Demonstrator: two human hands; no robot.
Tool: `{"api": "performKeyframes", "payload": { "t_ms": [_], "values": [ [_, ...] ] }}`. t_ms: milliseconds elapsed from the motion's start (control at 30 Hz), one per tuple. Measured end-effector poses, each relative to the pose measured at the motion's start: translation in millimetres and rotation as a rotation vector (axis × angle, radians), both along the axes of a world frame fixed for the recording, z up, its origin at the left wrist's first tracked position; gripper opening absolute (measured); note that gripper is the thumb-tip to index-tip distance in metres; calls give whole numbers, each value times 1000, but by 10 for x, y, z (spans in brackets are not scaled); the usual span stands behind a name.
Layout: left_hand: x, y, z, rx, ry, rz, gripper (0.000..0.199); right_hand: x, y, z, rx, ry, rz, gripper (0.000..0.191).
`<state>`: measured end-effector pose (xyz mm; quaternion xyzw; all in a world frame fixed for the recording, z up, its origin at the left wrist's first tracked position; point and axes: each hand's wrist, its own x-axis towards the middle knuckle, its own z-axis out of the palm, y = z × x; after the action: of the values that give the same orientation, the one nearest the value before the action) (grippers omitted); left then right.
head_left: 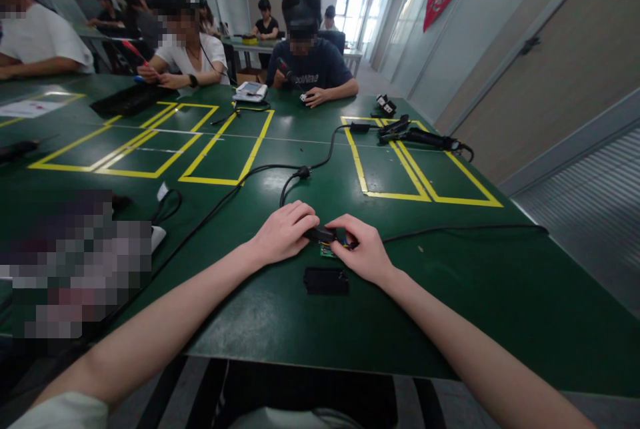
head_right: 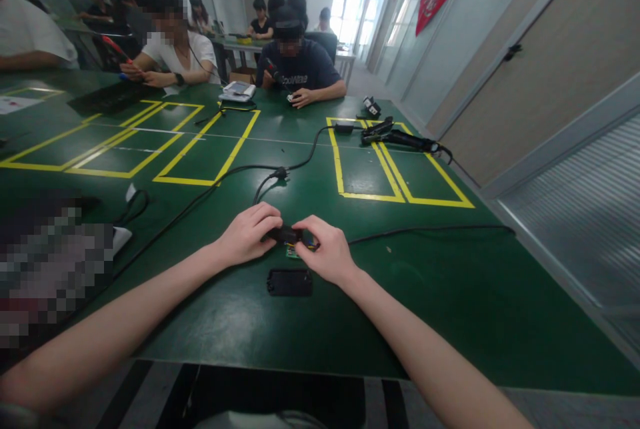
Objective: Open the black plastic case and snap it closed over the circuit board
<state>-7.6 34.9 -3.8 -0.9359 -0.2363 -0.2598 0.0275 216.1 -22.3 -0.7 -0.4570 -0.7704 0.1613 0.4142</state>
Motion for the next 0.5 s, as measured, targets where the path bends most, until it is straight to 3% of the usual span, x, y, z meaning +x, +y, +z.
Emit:
{"api": "performKeyframes", "payload": {
  "t_ms": [67,167,267,500],
  "values": [
    [-3,-9,15,-37,-16,-9,31,-1,15,-14,-72,8,-60,14],
    [2,-29,31,-102,6,-38,41,1,45,-46,-183,-23,-137,38],
    [9,-36,26,-153,51,-61,31,5,70,-73,-206,-107,-180,51],
    [6,-18,2,-189,34,-41,20,95,133,-48,-137,-57,-246,38]
  ]
}}
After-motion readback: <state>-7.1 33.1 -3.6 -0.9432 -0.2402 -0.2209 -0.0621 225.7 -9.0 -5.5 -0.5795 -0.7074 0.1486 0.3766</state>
